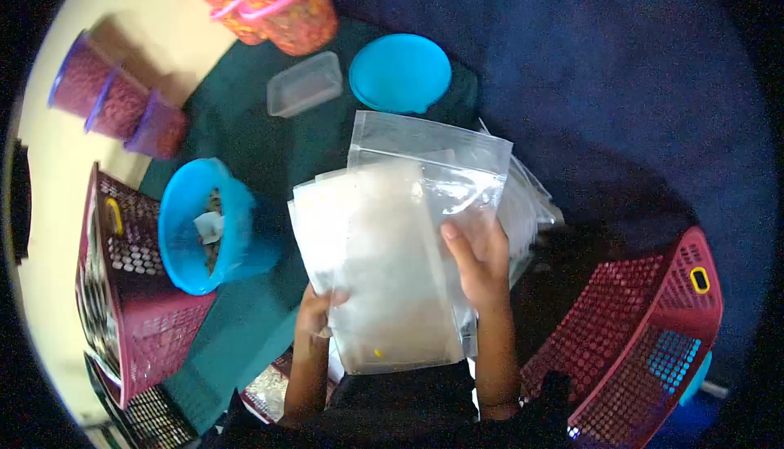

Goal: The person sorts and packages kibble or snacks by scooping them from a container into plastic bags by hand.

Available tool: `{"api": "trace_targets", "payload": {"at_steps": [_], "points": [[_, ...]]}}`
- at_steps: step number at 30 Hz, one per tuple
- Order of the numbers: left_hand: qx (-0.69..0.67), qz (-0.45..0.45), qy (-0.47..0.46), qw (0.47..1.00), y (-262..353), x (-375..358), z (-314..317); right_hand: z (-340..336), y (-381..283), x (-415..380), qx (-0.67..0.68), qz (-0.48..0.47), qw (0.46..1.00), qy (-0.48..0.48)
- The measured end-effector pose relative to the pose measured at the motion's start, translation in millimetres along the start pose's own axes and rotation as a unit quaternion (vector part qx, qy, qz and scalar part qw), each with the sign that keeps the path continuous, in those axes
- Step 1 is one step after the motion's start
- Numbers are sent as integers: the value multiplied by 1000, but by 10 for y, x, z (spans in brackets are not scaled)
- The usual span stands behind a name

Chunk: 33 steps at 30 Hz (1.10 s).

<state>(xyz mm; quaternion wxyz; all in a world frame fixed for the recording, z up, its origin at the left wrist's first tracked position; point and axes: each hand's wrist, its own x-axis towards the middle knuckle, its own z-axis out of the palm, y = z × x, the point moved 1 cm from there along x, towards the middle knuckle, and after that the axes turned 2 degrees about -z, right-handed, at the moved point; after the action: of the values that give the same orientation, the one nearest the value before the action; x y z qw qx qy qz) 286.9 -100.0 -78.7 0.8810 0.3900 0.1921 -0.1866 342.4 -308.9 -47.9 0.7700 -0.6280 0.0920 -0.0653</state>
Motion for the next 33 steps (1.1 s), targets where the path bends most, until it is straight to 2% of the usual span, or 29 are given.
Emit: {"api": "trace_targets", "payload": {"at_steps": [2, 3, 6, 8, 14, 18, 19, 21, 22, 24, 25, 27, 28, 29, 30, 31, 33], "points": [[7, 54, -3, 999, 154, -100, 40, 157, -103, 18, 9, -40, 998, -50], [-3, 88, 5, 996, 287, -182, 94, 270, -205, -3, -50, -60, 996, -43], [8, 148, 19, 989, 611, -403, 154, 565, -470, -70, 14, -62, 989, -131], [-4, 205, 16, 979, 764, -580, 177, 717, -536, -127, -8, -90, 983, -161], [-26, 283, 1, 959, 1021, -992, -21, 1177, -722, -306, 8, -132, 977, -166], [-42, 283, -1, 958, 1186, -1236, -244, 1291, -617, -164, 160, -90, 977, -105], [-43, 297, 12, 954, 1216, -1278, -310, 1282, -554, -51, 159, -89, 977, -113], [-51, 311, 19, 949, 1271, -1357, -461, 1246, -274, 243, 256, -48, 963, -64], [-51, 311, 21, 949, 1303, -1385, -518, 1272, -130, 379, 257, -46, 963, -65], [-54, 316, 28, 947, 1366, -1416, -615, 1304, 233, 648, 208, -55, 977, 6], [-54, 309, 26, 949, 1400, -1444, -642, 1305, 477, 779, 209, -54, 976, 9], [-47, 304, 21, 951, 1460, -1463, -693, 1323, 951, 1065, 89, -38, 994, 44], [-44, 298, 19, 953, 1473, -1466, -711, 1319, 1147, 1170, 89, -38, 994, 46], [-41, 297, 16, 954, 1486, -1460, -721, 1311, 1345, 1256, -66, 43, 997, -5], [-40, 294, 15, 955, 1498, -1448, -717, 1327, 1398, 1256, -218, 123, 967, -55], [-38, 293, 28, 955, 1510, -1427, -706, 1308, 1419, 1272, -218, 124, 967, -53], [-44, 290, 36, 955, 1503, -1344, -696, 1283, 1392, 1267, -306, 20, 949, -70]]}}
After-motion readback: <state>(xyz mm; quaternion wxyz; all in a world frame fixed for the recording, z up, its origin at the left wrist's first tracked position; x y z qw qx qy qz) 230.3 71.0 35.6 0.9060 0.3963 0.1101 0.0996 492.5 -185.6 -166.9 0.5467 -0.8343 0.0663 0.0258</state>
